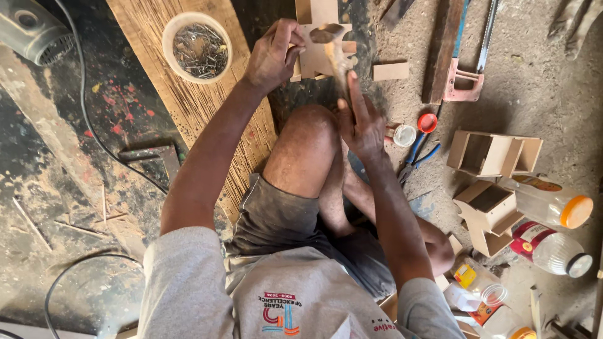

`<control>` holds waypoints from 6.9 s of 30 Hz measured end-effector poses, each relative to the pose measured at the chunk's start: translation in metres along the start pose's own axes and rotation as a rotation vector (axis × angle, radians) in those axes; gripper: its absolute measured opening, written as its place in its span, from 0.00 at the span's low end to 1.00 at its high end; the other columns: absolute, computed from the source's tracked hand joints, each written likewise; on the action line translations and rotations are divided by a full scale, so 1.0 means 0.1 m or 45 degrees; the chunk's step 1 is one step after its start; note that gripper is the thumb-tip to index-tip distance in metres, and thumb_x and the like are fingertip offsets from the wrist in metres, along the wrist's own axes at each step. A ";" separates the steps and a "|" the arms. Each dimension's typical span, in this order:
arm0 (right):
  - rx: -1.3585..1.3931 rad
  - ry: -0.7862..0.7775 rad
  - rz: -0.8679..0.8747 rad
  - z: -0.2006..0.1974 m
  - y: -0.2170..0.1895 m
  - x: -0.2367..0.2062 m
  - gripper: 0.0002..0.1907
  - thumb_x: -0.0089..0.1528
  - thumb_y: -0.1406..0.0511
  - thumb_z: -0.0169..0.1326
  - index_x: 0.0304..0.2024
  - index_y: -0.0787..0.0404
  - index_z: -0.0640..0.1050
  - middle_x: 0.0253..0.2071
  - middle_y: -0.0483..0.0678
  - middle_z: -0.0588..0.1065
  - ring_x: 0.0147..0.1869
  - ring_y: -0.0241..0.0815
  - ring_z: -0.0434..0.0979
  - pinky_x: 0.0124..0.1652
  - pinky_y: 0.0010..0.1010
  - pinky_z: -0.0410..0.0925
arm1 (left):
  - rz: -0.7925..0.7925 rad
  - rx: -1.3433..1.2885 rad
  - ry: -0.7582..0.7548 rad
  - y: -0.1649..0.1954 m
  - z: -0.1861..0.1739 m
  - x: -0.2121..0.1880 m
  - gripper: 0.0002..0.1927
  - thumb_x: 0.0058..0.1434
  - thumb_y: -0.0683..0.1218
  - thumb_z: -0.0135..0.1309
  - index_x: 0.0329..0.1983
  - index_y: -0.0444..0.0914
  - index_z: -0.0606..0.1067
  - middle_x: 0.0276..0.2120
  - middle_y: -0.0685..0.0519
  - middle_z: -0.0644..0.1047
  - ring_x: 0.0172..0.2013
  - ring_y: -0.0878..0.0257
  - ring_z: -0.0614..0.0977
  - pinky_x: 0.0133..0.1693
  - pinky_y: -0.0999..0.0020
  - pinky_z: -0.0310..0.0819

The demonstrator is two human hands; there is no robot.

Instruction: The person assembles small wooden boxes by hammering nails into pre-cut pieces. They apply glue to the edges of a wooden piece, attach it to a box frame, and continue hammering nails to secure the joints.

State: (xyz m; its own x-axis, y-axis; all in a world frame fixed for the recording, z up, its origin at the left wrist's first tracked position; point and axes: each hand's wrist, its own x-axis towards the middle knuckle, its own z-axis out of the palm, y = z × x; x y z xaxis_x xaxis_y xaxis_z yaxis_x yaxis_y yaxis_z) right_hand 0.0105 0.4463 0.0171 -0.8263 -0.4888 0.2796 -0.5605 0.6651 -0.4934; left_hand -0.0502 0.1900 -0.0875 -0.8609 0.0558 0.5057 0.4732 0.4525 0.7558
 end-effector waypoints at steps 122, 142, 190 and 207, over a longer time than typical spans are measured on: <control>-0.096 0.031 -0.018 -0.29 0.14 -0.24 0.28 0.73 0.62 0.55 0.75 0.49 0.65 0.33 0.53 0.75 0.27 0.52 0.75 0.27 0.44 0.69 | -0.887 -0.656 0.316 0.46 0.72 -0.37 0.32 0.60 0.39 0.64 0.63 0.35 0.61 0.50 0.44 0.79 0.53 0.57 0.84 0.56 0.61 0.84; -0.125 0.074 -0.035 -0.30 0.23 -0.23 0.27 0.74 0.62 0.54 0.75 0.52 0.65 0.33 0.52 0.75 0.25 0.48 0.72 0.24 0.41 0.67 | -0.852 -0.652 0.321 0.54 0.69 -0.33 0.31 0.62 0.40 0.63 0.63 0.34 0.60 0.50 0.42 0.79 0.51 0.56 0.82 0.52 0.63 0.83; 0.593 0.404 1.066 -1.38 0.32 -3.21 0.30 0.72 0.64 0.50 0.74 0.64 0.62 0.48 0.44 0.77 0.37 0.30 0.70 0.38 0.24 0.69 | 0.161 1.043 -0.442 0.65 1.36 1.60 0.50 0.50 0.51 0.68 0.76 0.33 0.62 0.73 0.39 0.60 0.71 0.40 0.59 0.66 0.42 0.57; -0.756 0.084 1.148 -2.65 1.68 -4.77 0.18 0.70 0.63 0.59 0.61 0.58 0.75 0.36 0.50 0.79 0.28 0.42 0.77 0.28 0.33 0.67 | 0.030 0.483 -0.611 2.68 1.80 -0.21 0.32 0.60 0.45 0.73 0.66 0.33 0.74 0.72 0.36 0.68 0.69 0.41 0.71 0.66 0.43 0.69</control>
State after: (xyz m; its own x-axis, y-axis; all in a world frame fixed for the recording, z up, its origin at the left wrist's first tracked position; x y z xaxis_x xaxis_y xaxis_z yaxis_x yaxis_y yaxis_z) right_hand 0.2958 0.9411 0.0190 -0.9392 0.3370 0.0661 0.3329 0.9406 -0.0667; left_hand 0.0613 0.4702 0.0299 -0.8808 0.4242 0.2103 0.4697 0.7269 0.5009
